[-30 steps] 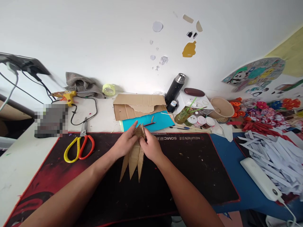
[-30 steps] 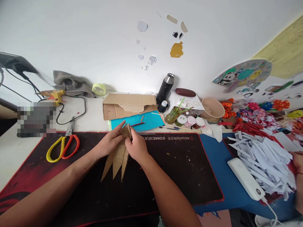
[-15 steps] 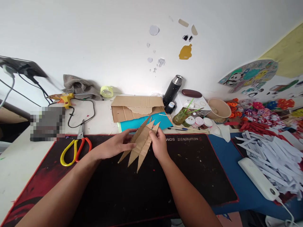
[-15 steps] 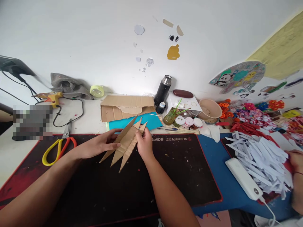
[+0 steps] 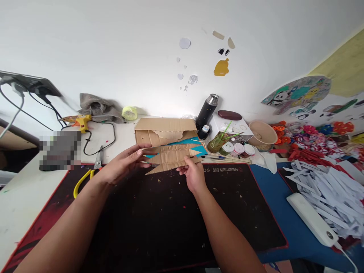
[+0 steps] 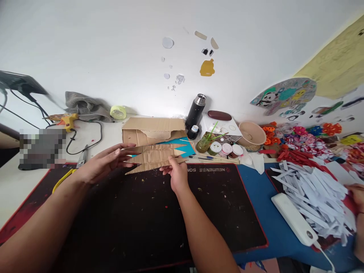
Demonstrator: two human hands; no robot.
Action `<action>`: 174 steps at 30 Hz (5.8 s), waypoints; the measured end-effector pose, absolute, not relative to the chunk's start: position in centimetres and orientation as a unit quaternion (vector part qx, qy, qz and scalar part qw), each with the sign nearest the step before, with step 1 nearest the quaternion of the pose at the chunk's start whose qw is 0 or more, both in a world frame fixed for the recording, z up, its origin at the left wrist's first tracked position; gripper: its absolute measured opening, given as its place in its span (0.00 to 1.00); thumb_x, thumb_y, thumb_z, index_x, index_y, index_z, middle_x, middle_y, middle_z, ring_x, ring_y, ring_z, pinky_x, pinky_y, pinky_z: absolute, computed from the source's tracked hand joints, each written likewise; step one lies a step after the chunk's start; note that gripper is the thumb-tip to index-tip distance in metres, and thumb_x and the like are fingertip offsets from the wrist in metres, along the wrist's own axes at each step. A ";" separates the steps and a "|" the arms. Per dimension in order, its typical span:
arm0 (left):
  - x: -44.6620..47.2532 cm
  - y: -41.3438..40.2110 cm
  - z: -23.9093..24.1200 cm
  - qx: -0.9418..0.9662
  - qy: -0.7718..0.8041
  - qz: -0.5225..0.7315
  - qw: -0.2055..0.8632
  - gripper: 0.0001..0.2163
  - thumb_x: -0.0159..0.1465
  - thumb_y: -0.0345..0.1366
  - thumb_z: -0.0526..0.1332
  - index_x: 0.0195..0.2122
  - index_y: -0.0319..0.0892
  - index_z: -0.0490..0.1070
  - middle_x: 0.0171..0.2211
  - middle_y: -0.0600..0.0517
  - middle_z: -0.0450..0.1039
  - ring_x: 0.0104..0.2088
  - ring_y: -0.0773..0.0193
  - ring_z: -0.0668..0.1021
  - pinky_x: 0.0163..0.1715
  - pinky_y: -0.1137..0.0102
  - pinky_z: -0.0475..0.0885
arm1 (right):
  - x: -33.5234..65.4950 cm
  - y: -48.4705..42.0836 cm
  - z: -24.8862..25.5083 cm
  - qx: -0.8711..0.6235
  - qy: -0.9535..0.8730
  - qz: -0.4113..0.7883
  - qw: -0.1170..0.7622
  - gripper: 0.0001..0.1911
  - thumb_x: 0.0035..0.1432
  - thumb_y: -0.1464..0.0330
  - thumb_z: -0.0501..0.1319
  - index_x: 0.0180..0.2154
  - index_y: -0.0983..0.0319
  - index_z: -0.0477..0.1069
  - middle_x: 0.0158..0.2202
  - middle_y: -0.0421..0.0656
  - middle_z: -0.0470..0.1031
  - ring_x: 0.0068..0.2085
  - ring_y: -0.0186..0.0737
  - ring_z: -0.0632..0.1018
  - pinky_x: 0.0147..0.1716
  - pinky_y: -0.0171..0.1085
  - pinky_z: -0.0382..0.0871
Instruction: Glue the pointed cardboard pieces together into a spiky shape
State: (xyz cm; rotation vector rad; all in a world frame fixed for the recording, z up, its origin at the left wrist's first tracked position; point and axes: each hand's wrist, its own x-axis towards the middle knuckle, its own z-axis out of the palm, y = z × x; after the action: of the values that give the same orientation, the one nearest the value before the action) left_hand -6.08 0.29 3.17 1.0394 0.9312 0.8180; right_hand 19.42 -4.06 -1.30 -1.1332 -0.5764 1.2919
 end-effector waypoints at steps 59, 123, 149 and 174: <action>-0.3 -2.5 2.1 0.584 0.459 0.294 0.601 0.19 0.62 0.47 0.71 0.51 0.46 0.79 0.45 0.49 0.83 0.46 0.48 0.82 0.44 0.63 0.76 | 17.9 -5.7 -1.4 -0.566 -0.506 0.481 0.438 0.15 0.62 0.55 0.66 0.40 0.60 0.77 0.34 0.42 0.80 0.36 0.44 0.77 0.35 0.39 0.69; -0.6 -1.7 0.1 0.566 0.486 0.393 0.538 0.10 0.61 0.43 0.67 0.40 0.44 0.73 0.40 0.52 0.78 0.38 0.60 0.77 0.41 0.65 0.69 | 18.0 -5.2 -1.8 -0.515 -0.483 0.505 0.496 0.17 0.67 0.57 0.63 0.51 0.57 0.81 0.41 0.43 0.83 0.42 0.48 0.80 0.45 0.43 0.73; 0.1 -2.3 0.9 0.583 0.487 0.382 0.526 0.14 0.62 0.48 0.66 0.43 0.44 0.75 0.40 0.51 0.80 0.42 0.54 0.80 0.43 0.63 0.74 | 17.9 -5.4 -1.7 -0.514 -0.518 0.465 0.501 0.18 0.69 0.55 0.61 0.52 0.56 0.82 0.38 0.42 0.82 0.45 0.50 0.80 0.46 0.42 0.74; 1.7 -2.7 0.5 0.512 0.454 0.366 0.631 0.21 0.60 0.54 0.71 0.45 0.45 0.74 0.42 0.49 0.81 0.43 0.52 0.82 0.46 0.59 0.77 | 16.9 -5.4 -1.8 -0.490 -0.378 0.550 0.560 0.19 0.57 0.52 0.70 0.42 0.60 0.83 0.44 0.48 0.86 0.47 0.54 0.84 0.48 0.48 0.78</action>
State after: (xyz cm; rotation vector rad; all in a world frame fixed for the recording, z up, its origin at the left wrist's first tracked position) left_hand 1.70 -2.72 0.54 1.1709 1.0397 0.8370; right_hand 16.90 -5.39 -1.82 -1.1556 -0.8914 1.2971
